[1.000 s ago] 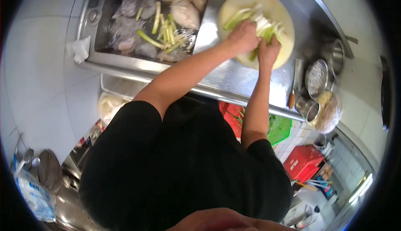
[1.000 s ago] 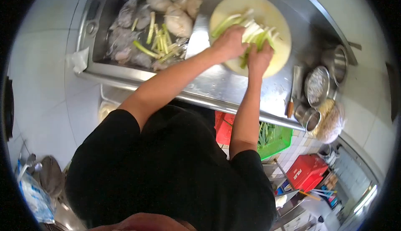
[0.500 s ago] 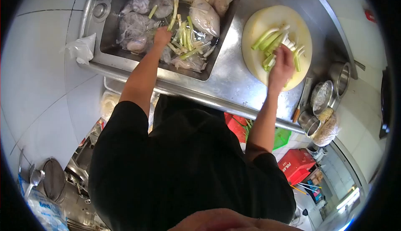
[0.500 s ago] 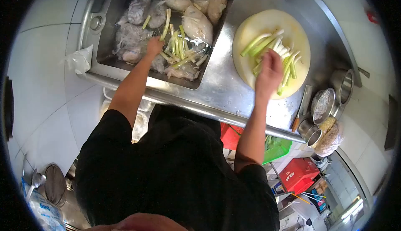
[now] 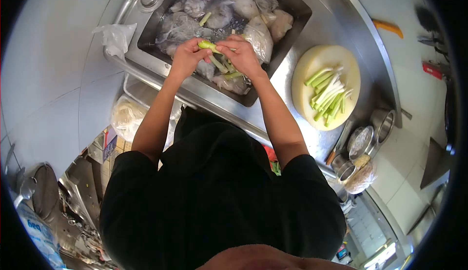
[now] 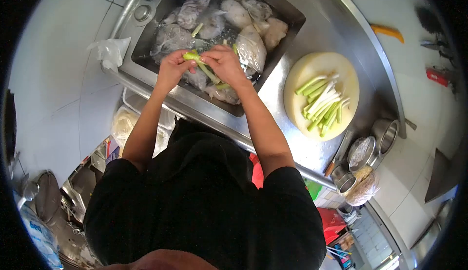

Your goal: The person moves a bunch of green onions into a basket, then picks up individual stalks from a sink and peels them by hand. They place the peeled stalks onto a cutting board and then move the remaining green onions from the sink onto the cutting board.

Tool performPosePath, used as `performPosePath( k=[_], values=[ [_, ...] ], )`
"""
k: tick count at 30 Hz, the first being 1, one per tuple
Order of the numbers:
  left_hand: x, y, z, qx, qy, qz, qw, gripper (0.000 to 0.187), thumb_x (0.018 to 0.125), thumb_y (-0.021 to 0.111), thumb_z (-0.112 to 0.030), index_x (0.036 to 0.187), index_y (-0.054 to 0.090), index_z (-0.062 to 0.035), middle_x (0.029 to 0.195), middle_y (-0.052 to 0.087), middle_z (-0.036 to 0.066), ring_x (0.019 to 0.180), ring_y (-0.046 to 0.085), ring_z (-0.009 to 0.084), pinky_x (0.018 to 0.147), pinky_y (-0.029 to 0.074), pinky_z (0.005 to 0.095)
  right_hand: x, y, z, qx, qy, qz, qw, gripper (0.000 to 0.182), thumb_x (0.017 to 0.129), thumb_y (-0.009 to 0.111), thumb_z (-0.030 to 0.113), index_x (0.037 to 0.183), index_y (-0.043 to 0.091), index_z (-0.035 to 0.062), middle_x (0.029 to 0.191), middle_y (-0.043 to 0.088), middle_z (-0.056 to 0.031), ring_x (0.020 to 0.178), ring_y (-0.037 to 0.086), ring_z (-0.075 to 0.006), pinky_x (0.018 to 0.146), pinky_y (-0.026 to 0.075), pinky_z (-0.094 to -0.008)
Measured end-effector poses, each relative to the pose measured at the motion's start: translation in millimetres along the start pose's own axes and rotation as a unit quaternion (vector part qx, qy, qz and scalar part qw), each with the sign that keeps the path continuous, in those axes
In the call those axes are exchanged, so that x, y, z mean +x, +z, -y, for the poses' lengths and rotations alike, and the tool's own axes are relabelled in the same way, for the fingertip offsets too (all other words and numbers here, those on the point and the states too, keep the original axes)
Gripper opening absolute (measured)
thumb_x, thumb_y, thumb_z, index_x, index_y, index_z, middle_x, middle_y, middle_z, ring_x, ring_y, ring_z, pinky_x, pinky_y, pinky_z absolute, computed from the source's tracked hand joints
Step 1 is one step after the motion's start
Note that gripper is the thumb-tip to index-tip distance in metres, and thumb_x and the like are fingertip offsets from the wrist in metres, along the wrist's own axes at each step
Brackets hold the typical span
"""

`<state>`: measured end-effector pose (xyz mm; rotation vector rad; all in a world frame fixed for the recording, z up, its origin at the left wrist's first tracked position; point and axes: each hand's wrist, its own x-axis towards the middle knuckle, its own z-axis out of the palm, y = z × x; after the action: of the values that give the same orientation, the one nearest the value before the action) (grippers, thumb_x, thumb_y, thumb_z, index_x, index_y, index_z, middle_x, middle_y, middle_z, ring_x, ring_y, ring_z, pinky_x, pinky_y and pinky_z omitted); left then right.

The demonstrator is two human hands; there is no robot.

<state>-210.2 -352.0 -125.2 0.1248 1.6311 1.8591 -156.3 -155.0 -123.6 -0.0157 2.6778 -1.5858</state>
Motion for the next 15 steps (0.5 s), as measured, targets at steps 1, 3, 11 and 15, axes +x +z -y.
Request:
performPosePath(
  k=[1,3,11,15],
  values=[
    [-2,-1,-1,-0.013,0.013,0.003,1.000,0.018,0.088,0.063,0.001,0.105,0.062,0.0034,0.085,0.067,0.006,0.067,0.060,0.0105,0.063,0.049,0.0238,1,7,2,0.089,0.034,-0.012,0.995,0.013,0.085,0.069,0.014,0.095,0.072,0.0065,0.088,0.062,-0.0068,0.079,0.059,-0.0217,0.074,0.047,-0.0310],
    [-5,-3,1,-0.037,0.039,0.012,0.998,0.016,0.088,0.063,0.000,0.104,0.062,0.0036,0.086,0.067,0.006,0.069,0.060,0.0105,0.063,0.049,0.0235,1,12,6,0.156,0.052,-0.015,0.986,0.013,0.086,0.068,0.011,0.096,0.071,0.0022,0.089,0.061,-0.0051,0.082,0.057,-0.0162,0.073,0.045,-0.0271],
    [-6,13,-8,-0.043,0.037,-0.041,0.998,0.035,0.090,0.063,-0.005,0.125,0.059,0.0013,0.082,0.062,0.002,0.067,0.054,0.0067,0.061,0.043,0.0208,2,15,15,0.253,0.108,-0.051,0.960,0.012,0.085,0.069,0.008,0.094,0.070,0.0006,0.087,0.065,-0.0046,0.076,0.059,-0.0116,0.070,0.047,-0.0253],
    [-10,20,-9,-0.046,0.052,-0.036,0.997,0.038,0.090,0.064,-0.007,0.127,0.059,-0.0010,0.080,0.062,0.001,0.067,0.052,0.0056,0.061,0.043,0.0204,-4,7,39,0.300,0.136,-0.047,0.943,0.013,0.086,0.069,0.008,0.096,0.070,-0.0001,0.086,0.068,-0.0039,0.074,0.059,-0.0092,0.069,0.048,-0.0234]
  ],
)
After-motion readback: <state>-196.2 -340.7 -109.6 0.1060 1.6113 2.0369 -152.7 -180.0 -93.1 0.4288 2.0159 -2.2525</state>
